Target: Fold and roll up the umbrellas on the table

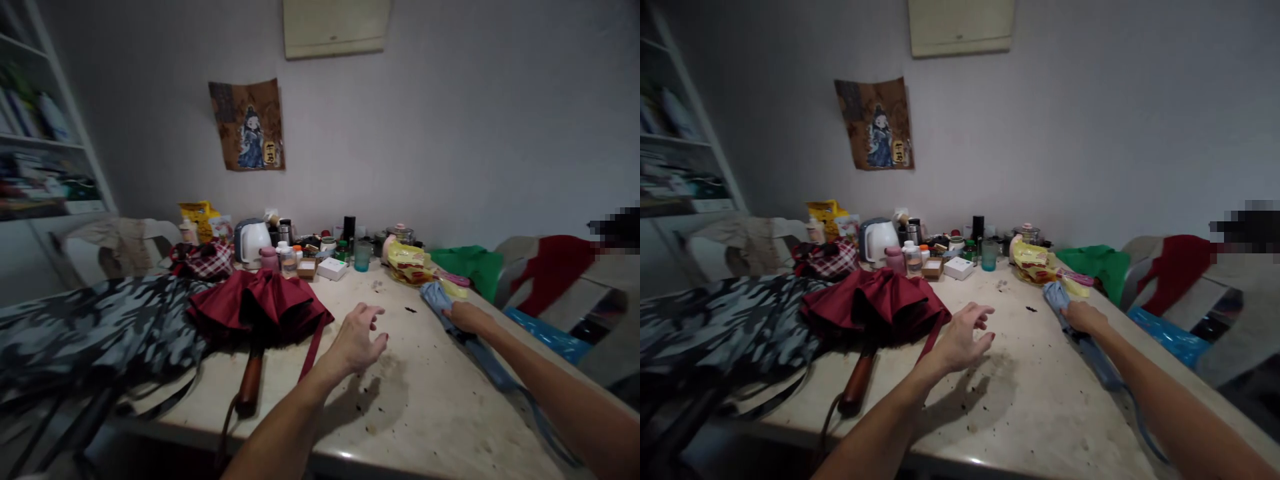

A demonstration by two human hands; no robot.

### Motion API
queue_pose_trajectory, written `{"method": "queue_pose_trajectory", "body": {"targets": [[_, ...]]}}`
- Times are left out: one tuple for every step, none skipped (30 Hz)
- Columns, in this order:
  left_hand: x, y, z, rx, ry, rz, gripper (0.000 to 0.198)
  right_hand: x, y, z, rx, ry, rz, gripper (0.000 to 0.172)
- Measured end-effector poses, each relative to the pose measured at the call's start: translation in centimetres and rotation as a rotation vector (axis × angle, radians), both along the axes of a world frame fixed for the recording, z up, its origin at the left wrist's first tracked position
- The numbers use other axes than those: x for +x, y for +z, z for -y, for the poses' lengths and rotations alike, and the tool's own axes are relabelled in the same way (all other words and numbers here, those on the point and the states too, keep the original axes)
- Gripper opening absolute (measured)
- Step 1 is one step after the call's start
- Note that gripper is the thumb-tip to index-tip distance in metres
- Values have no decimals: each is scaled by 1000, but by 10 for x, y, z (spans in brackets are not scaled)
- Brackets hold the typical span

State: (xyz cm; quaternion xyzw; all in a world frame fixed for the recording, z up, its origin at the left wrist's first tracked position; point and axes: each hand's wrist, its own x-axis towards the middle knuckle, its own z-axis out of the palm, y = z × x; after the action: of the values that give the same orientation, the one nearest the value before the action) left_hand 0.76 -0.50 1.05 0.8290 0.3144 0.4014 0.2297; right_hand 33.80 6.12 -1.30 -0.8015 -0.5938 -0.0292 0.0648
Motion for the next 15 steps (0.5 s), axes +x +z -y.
{"method": "queue_pose_trajectory", "body": {"targets": [[-3,3,6,8,5,-3,42,-6,0,0,-16,-3,29,33],[-7,7,14,9,-2,5,41,-14,1,0,-29,1,61,35],[-12,11,23,8,-19,21,40,-23,3,1,-36,15,95,38],[-20,15,32,4,-40,33,39,-34,5,3,-31,45,128,39],[-30,17,40,-2,-46,26,37,-46,8,5,-29,89,160,38],[-44,18,46,-1,-18,0,34,-60,12,8,-27,141,182,37],[-60,16,48,5,54,-43,31,-75,16,12,-28,198,193,35],[-79,13,48,14,174,-97,28,-90,20,17,-42,273,199,35],[-99,9,45,26,341,-159,24,-106,24,22,-27,328,183,35],[-120,3,41,21,539,-254,23,-121,28,26,-17,368,156,35],[-140,-4,36,-12,711,-403,24,-135,31,31,-4,425,124,36],[-158,-11,30,-51,836,-539,25,-149,33,34,9,456,97,36],[-173,-17,25,-118,890,-632,26,-161,34,36,13,490,68,36],[-185,-23,21,-194,865,-682,28,-171,33,37,19,525,36,36],[-193,-28,18,-243,841,-695,30,-180,31,36,22,557,-6,36]]}}
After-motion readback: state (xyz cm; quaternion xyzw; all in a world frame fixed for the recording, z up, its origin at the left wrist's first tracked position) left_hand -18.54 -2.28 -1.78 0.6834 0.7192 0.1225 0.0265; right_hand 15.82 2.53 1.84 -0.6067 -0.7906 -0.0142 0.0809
